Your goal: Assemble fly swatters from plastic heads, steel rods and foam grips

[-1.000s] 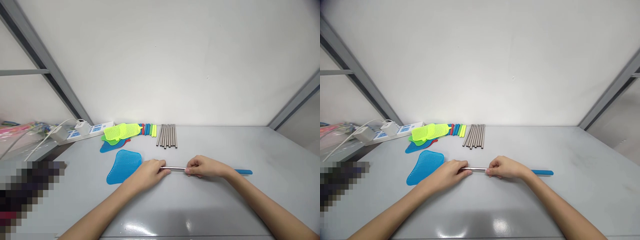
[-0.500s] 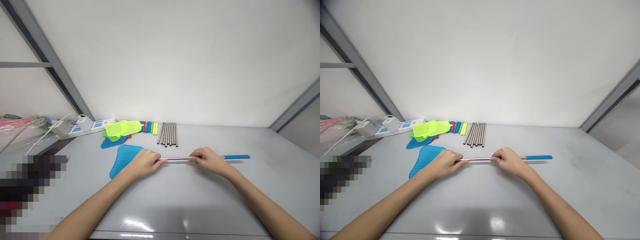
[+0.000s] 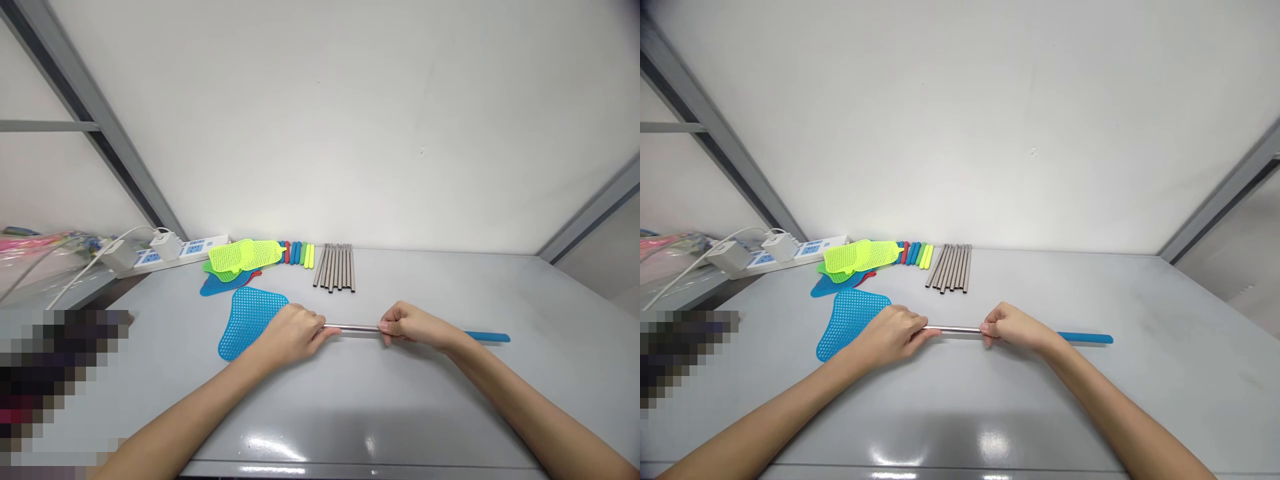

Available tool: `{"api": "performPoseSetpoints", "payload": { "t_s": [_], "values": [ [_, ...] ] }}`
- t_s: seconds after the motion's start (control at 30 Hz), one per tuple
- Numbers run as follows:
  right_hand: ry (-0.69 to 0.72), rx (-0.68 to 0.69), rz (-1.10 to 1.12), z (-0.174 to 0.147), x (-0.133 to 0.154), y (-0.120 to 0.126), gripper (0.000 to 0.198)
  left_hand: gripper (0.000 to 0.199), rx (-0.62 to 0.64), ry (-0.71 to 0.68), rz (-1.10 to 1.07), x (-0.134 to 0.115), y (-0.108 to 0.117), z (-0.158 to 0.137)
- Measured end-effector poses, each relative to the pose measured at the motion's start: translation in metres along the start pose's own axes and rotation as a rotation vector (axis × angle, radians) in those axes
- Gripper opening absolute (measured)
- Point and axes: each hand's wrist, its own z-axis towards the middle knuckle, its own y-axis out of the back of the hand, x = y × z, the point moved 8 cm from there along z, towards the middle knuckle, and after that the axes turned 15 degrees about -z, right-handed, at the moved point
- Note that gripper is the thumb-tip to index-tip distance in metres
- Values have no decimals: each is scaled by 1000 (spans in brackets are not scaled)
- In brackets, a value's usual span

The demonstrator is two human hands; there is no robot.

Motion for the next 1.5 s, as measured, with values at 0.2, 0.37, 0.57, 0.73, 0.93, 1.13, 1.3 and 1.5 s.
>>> {"api": "performPoseSetpoints", "payload": {
  "t_s": [0.2,0.37,0.57,0.73,0.93,1.13,1.3,1.5],
  "values": [
    [-40,245,273,-1,-3,-22,29,51,2,-27,24,-8,-1,-2],
    [-55,283,304,-1,-2,-26,29,52,13,-18,11,-10,-2,-1],
    [-8,182,253,2,2,-20,31,55,31,27,-43,-3,-2,2],
    [58,148,202,5,4,-20,37,60,64,85,-138,3,-2,3],
    [46,124,97,3,3,-18,45,60,77,108,-225,3,-3,3],
    [76,120,54,1,5,-14,44,59,113,121,-244,2,-7,3],
    [87,123,-4,1,8,-13,41,59,114,120,-254,3,-7,3],
    [84,117,-66,1,7,-12,37,59,137,137,-302,7,-12,3]
  ]
}}
